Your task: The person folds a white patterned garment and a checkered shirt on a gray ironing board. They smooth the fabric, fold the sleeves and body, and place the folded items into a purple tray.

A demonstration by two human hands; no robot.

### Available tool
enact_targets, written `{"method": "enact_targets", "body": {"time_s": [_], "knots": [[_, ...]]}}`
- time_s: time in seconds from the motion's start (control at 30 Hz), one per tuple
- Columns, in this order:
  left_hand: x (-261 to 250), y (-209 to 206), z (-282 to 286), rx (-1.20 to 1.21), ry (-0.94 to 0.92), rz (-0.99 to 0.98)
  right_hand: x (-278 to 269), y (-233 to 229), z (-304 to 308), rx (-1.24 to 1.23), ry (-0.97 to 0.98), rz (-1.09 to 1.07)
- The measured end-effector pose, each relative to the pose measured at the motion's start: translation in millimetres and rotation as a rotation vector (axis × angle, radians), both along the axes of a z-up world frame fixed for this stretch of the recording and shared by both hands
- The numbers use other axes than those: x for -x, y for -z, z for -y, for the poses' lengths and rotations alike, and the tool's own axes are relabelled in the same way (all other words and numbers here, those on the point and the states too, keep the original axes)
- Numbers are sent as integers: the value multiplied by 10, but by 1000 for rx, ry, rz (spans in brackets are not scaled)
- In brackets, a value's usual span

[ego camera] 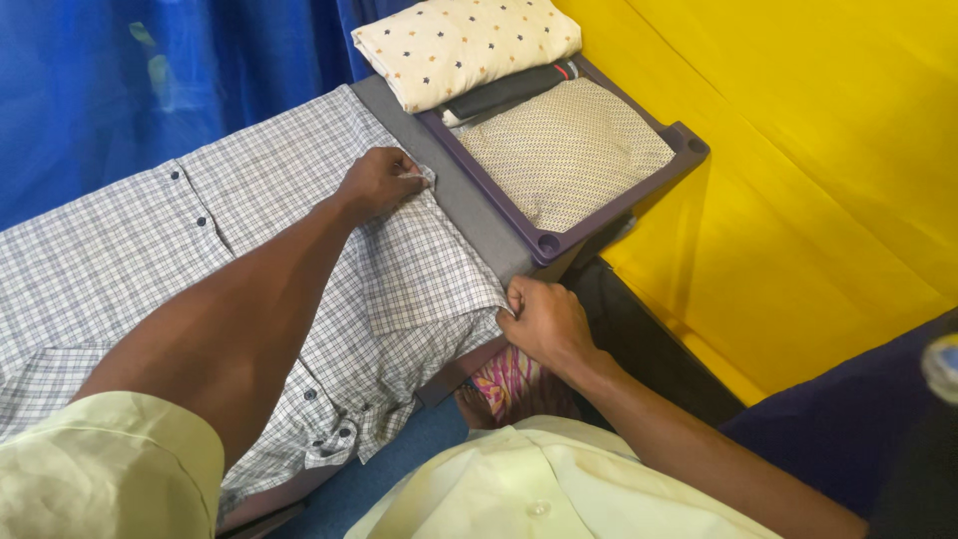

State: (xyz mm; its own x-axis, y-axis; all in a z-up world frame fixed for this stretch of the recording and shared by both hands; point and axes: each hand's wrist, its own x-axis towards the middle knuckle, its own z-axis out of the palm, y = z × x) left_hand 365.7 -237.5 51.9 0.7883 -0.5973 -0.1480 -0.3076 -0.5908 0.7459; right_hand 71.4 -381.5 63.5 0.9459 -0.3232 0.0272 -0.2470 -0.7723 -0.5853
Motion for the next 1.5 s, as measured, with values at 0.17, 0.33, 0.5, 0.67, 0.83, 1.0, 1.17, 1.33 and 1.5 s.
{"method": "enact_targets", "body": {"time_s": [0.17, 0.33, 0.5, 0.67, 0.83, 1.0, 1.17, 1.33, 1.5], "knots": [[-24, -271, -92, -331, 114, -21, -6, 30, -47, -54, -65, 136], [-62, -439, -412, -458, 131, -193, -34, 118, -68, -215, 33, 82], [-133, -438, -726, -152, -4, -543, -57, 167, -72, -275, 13, 119], [-57, -400, -781, -278, -34, -325, -43, 121, -136, -245, 39, 71], [19, -500, -577, -494, 24, 32, -17, 105, -169, -94, 28, 123], [123, -382, -274, -356, 126, 83, -17, 269, -149, -76, -9, 257], [-5, -134, -81, -337, 133, 91, -43, 401, -160, -338, 112, 144], [-78, -53, -102, -243, 132, 64, 16, 221, -241, -479, 61, 45], [45, -283, -291, -371, 84, 19, 14, -120, -293, -112, -266, 389]]}}
